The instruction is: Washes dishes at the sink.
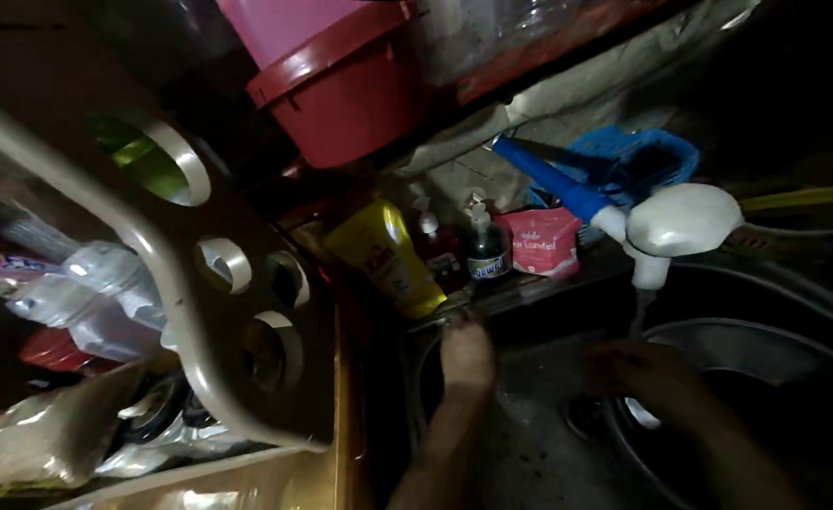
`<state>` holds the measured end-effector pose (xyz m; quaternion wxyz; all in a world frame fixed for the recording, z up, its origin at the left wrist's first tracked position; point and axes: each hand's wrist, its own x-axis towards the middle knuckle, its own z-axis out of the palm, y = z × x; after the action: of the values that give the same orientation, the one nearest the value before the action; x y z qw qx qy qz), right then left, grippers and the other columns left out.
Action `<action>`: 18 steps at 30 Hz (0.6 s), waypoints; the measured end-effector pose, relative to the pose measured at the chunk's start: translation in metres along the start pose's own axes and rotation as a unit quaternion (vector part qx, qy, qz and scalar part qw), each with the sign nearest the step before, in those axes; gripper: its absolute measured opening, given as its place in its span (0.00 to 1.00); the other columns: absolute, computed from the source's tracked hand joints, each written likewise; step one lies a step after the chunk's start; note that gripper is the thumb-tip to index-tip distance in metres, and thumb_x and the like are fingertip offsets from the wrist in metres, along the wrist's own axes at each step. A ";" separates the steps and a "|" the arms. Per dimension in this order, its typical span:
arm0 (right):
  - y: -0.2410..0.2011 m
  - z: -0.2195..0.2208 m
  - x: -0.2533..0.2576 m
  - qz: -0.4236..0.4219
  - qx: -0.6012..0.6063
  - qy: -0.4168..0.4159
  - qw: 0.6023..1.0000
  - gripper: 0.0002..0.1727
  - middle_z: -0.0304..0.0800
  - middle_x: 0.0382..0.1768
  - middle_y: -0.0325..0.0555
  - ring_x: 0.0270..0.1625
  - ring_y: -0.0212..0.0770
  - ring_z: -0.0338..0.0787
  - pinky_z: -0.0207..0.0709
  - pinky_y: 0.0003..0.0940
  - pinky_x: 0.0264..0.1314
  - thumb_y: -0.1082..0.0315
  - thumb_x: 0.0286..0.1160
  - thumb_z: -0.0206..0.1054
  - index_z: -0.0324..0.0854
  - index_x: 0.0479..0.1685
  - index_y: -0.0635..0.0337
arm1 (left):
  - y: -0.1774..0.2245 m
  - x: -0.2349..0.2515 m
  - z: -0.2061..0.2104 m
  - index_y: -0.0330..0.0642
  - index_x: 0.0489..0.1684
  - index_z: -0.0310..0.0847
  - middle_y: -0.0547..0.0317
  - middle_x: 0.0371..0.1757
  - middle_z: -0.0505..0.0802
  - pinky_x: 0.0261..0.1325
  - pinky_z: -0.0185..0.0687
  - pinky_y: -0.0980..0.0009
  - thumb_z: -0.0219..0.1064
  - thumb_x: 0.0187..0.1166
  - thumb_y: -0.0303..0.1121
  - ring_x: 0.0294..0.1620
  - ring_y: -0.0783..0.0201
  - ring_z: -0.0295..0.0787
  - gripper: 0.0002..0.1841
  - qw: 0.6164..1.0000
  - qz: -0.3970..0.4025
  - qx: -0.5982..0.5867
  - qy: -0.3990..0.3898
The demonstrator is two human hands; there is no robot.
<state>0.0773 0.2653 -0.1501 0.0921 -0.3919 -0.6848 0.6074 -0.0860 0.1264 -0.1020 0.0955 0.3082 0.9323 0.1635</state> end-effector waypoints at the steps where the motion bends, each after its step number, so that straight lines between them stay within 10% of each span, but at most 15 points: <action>1: -0.002 0.000 -0.002 -0.001 -0.001 -0.004 1.000 0.14 0.92 0.49 0.60 0.45 0.48 0.96 0.91 0.46 0.52 0.71 0.89 0.58 0.82 0.61 0.70 | -0.008 0.002 -0.010 0.44 0.73 0.80 0.42 0.70 0.85 0.63 0.86 0.46 0.67 0.80 0.30 0.66 0.42 0.86 0.21 1.000 -0.011 0.011 0.021; 18: -0.005 -0.001 0.002 0.030 -0.053 0.000 0.998 0.13 0.91 0.47 0.58 0.43 0.46 0.95 0.90 0.44 0.52 0.68 0.91 0.58 0.83 0.59 0.68 | -0.058 -0.004 -0.022 0.35 0.72 0.80 0.40 0.72 0.85 0.75 0.77 0.49 0.63 0.83 0.28 0.73 0.42 0.82 0.19 0.988 -0.064 0.122 0.065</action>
<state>0.0745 0.2670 -0.1458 0.0529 -0.4170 -0.7037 0.5728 -0.1198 0.0747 -0.1026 0.0070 0.2457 0.9674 0.0614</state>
